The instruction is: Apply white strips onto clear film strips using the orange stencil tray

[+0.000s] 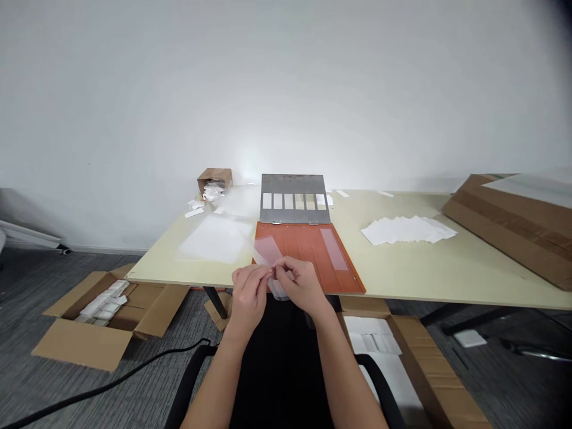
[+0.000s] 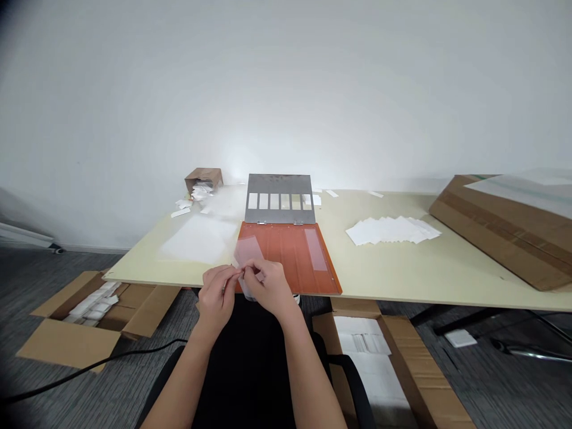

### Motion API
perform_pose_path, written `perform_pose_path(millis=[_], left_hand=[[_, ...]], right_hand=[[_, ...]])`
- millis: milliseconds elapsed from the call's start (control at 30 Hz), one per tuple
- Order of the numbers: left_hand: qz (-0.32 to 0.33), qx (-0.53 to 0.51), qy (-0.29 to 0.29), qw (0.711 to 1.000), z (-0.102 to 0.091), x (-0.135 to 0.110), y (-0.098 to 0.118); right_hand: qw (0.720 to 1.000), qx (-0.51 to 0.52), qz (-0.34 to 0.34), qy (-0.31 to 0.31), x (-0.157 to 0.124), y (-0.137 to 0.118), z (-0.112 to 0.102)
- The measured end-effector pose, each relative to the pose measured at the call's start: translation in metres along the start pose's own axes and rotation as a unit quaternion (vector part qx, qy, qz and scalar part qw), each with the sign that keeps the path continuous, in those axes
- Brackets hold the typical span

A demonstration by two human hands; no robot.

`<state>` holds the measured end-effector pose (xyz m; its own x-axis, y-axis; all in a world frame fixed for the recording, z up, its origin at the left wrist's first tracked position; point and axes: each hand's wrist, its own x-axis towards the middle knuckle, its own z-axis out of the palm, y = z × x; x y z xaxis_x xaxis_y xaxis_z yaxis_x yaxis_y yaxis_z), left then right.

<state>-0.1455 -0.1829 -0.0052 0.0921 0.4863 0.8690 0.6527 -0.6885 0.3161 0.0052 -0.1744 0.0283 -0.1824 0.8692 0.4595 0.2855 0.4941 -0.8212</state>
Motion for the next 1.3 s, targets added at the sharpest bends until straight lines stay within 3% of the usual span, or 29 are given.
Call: perform_pose_path(millis=[333,567,700,767,900,1000,1100,1300], left_hand=[[-0.064,-0.071,0.009,0.995,0.002,-0.005,-0.001],[-0.204,-0.192,0.015,0.96,0.002,-0.005,0.002],[-0.342,-0.298,0.03,0.89,0.002,-0.007,0.019],[-0.426,-0.362,0.028,0.828,0.002,-0.009,0.026],[-0.576,-0.462,-0.018,0.675,-0.002,-0.013,0.027],[-0.636,-0.492,-0.032,0.594,-0.005,-0.012,0.021],[-0.66,-0.502,-0.014,0.558,-0.008,-0.011,0.02],[-0.662,-0.508,0.019,0.55,-0.011,-0.013,0.024]], right_hand=[[0.989,0.133,0.048,-0.035,-0.005,0.009,0.0],[0.984,0.156,0.085,-0.027,-0.005,0.007,0.002],[0.981,0.159,0.106,-0.023,-0.009,0.003,0.006],[0.987,0.122,0.1,-0.023,-0.013,0.003,0.008],[0.994,0.035,0.079,-0.062,-0.026,0.0,0.014],[0.993,-0.014,0.05,-0.101,-0.035,-0.002,0.018],[0.992,-0.054,0.019,-0.11,-0.04,-0.001,0.021],[0.993,-0.089,-0.002,-0.074,-0.043,0.006,0.023]])
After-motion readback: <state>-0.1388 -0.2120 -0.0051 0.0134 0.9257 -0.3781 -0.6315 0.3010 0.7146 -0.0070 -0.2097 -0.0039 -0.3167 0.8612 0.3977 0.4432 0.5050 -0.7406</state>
